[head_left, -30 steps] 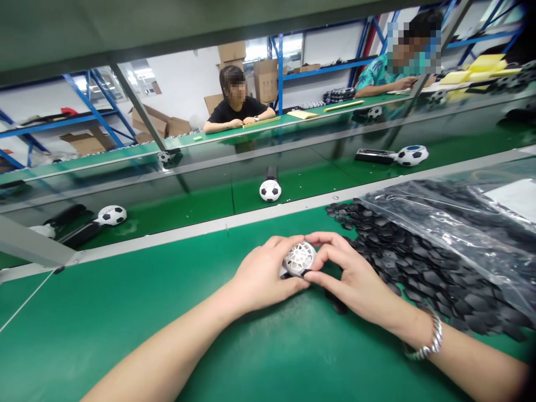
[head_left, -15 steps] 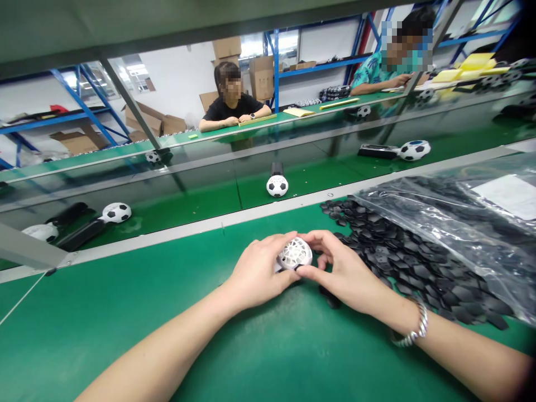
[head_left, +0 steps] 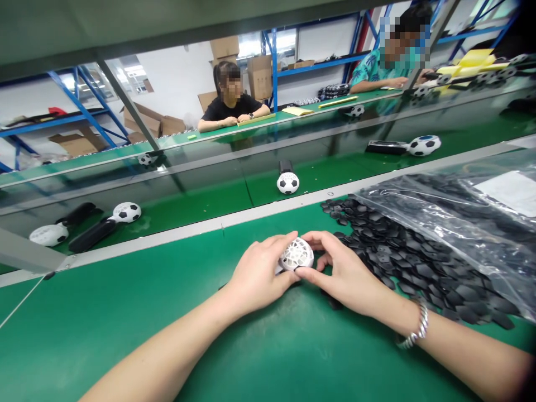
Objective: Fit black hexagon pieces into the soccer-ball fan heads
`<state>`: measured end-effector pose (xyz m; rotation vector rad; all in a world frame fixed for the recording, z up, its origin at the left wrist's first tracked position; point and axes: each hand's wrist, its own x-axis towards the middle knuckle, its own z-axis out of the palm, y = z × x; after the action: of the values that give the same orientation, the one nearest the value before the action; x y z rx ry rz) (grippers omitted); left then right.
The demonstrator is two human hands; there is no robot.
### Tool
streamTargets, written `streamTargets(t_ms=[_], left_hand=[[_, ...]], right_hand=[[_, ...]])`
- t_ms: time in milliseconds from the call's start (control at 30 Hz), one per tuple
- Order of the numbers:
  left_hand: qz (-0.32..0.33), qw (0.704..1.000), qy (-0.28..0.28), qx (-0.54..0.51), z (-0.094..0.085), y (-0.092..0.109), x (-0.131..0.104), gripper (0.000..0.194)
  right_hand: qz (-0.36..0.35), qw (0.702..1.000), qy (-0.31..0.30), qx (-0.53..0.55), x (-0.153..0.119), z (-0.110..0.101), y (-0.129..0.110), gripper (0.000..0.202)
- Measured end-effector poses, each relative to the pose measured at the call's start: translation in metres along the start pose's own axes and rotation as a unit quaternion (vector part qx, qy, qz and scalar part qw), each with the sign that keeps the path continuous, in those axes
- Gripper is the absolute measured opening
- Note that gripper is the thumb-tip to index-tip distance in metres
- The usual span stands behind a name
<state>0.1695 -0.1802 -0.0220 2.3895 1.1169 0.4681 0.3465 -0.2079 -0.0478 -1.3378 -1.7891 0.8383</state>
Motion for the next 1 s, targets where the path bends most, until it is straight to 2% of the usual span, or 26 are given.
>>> streamTargets(t_ms=[100,167,233,333,500,600,767,833,900,933,1000], left_hand=[[-0.005,1.0,0.005,-0.006,0.001,0.001,0.0,0.056],[-0.032,0.999,0.0,-0.016,-0.001,0.0,0.001,0.063],[-0.072,0.997,-0.014,-0.025,-0.004,-0.004,0.003,0.068],[-0.096,0.995,-0.026,-0.031,-0.01,-0.012,0.004,0.063],[-0.051,0.999,-0.02,0.0,-0.012,-0.017,0.003,0.063],[-0.035,0.999,-0.018,0.019,-0.011,-0.013,0.002,0.064],[-0.028,0.999,-0.024,0.035,-0.011,-0.012,0.002,0.068],[-0.019,0.999,-0.026,0.039,-0.012,-0.013,0.001,0.068],[0.005,0.998,-0.028,0.047,-0.012,-0.014,0.001,0.068],[0.018,0.998,-0.028,0.051,-0.012,-0.015,0.001,0.068],[0.032,0.998,-0.024,0.054,-0.011,-0.015,0.001,0.069]], right_hand=[[0.014,1.0,-0.02,0.007,0.005,-0.007,0.0,0.034],[0.013,0.999,-0.028,0.019,0.01,-0.017,0.003,0.032],[0.009,1.0,0.012,-0.016,0.015,-0.03,0.008,0.028],[-0.007,0.989,0.067,-0.133,0.018,-0.044,0.017,0.016],[-0.06,0.965,0.004,-0.256,0.015,-0.043,0.025,0.012],[-0.089,0.928,-0.024,-0.361,0.014,-0.036,0.021,0.014],[-0.139,0.831,-0.087,-0.532,0.012,-0.023,0.0,0.017],[-0.151,0.808,-0.1,-0.561,0.012,-0.02,-0.004,0.02],[-0.152,0.815,-0.089,-0.553,0.013,-0.02,0.0,0.02],[-0.149,0.83,-0.075,-0.533,0.013,-0.021,0.004,0.02],[-0.139,0.879,-0.031,-0.455,0.012,-0.024,0.012,0.022]])
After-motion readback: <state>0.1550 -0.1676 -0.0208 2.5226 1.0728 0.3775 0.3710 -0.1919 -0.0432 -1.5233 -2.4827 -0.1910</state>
